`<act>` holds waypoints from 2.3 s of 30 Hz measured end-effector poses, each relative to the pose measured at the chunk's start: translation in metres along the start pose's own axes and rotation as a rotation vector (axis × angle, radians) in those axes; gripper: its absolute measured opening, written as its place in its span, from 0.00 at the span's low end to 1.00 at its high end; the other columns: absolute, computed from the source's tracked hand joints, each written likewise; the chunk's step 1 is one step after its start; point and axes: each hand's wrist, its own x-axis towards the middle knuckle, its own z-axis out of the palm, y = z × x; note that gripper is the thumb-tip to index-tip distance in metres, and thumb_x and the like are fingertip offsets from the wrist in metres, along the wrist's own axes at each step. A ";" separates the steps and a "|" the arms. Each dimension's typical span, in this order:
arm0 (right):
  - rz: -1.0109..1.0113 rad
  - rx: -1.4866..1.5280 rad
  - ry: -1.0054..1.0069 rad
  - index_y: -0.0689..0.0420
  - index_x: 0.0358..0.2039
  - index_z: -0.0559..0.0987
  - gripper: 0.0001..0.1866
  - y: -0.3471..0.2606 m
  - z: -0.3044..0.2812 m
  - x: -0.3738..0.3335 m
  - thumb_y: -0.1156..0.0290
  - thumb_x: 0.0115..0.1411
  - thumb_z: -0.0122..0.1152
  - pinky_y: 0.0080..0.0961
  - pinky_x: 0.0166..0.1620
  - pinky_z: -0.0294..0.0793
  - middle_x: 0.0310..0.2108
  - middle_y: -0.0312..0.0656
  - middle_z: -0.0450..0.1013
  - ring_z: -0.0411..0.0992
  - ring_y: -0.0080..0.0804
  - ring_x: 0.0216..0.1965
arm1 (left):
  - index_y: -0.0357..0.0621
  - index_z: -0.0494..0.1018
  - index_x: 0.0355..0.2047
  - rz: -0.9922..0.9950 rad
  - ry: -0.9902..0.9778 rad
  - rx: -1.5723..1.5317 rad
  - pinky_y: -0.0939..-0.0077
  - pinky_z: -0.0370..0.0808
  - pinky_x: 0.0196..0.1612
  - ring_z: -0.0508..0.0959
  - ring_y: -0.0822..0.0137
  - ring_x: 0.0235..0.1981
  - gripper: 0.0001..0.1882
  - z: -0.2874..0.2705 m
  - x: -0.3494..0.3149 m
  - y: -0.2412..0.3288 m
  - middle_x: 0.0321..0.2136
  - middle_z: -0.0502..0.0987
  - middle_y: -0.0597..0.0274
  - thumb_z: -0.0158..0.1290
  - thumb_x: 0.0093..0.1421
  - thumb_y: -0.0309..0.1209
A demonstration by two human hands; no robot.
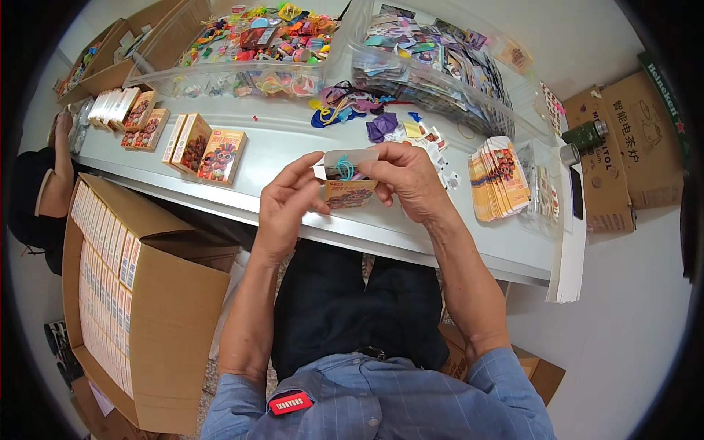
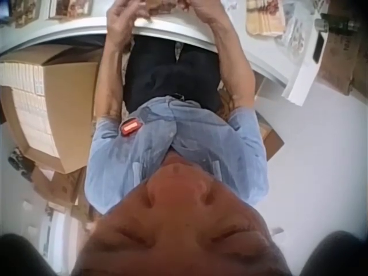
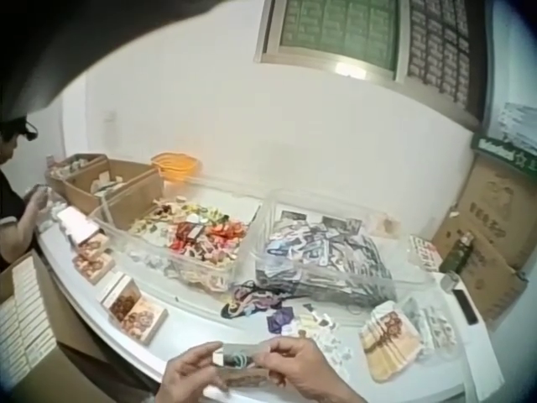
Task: Packing small toy cards and stickers into individual paper retail boxes.
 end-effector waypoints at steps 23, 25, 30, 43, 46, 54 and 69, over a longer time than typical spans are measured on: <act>-0.105 -0.037 -0.023 0.60 0.40 0.83 0.10 0.011 0.000 -0.004 0.68 0.63 0.64 0.15 0.22 0.68 0.29 0.34 0.78 0.68 0.14 0.21 | 0.39 0.79 0.39 -0.320 0.043 -0.087 0.81 0.79 0.26 0.78 0.75 0.32 0.09 0.010 0.022 0.026 0.33 0.80 0.65 0.57 0.59 0.28; -0.132 -0.048 -0.016 0.60 0.41 0.83 0.11 0.011 0.003 -0.005 0.67 0.63 0.65 0.15 0.23 0.68 0.29 0.34 0.78 0.68 0.14 0.22 | 0.39 0.79 0.39 -0.313 0.065 -0.100 0.81 0.78 0.25 0.78 0.75 0.31 0.09 0.010 0.020 0.024 0.33 0.80 0.66 0.57 0.59 0.28; -0.137 -0.147 -0.017 0.61 0.43 0.82 0.13 0.004 0.011 -0.010 0.66 0.63 0.66 0.14 0.24 0.67 0.29 0.32 0.77 0.67 0.13 0.23 | 0.39 0.79 0.40 -0.301 0.088 -0.166 0.81 0.77 0.25 0.77 0.76 0.31 0.10 0.009 0.015 0.017 0.33 0.80 0.66 0.58 0.60 0.29; 0.080 -0.707 -0.162 0.63 0.40 0.81 0.21 -0.025 0.011 0.017 0.59 0.53 0.70 0.23 0.38 0.70 0.30 0.37 0.77 0.73 0.25 0.33 | 0.34 0.79 0.42 -0.266 0.068 -0.202 0.80 0.76 0.27 0.75 0.78 0.24 0.13 0.009 0.010 0.007 0.31 0.80 0.63 0.60 0.60 0.29; 0.108 -0.784 -0.220 0.62 0.40 0.82 0.22 -0.029 0.012 0.023 0.57 0.53 0.70 0.23 0.37 0.71 0.31 0.38 0.78 0.73 0.25 0.33 | 0.34 0.80 0.42 -0.271 0.070 -0.196 0.81 0.76 0.27 0.75 0.77 0.25 0.13 0.006 0.010 0.007 0.31 0.80 0.63 0.60 0.60 0.30; 0.161 -0.091 -0.181 0.60 0.54 0.75 0.24 -0.023 -0.023 -0.003 0.62 0.61 0.65 0.21 0.29 0.79 0.43 0.38 0.77 0.75 0.21 0.34 | 0.37 0.80 0.42 -0.290 0.095 -0.162 0.81 0.75 0.26 0.78 0.75 0.32 0.12 0.015 0.018 0.014 0.34 0.81 0.64 0.58 0.62 0.31; -0.144 -0.128 -0.024 0.62 0.43 0.82 0.10 0.000 -0.007 -0.006 0.76 0.61 0.62 0.18 0.27 0.74 0.34 0.38 0.79 0.74 0.20 0.28 | 0.37 0.80 0.44 -0.211 0.066 -0.191 0.81 0.76 0.25 0.78 0.75 0.29 0.11 0.010 0.015 0.006 0.37 0.82 0.61 0.59 0.62 0.26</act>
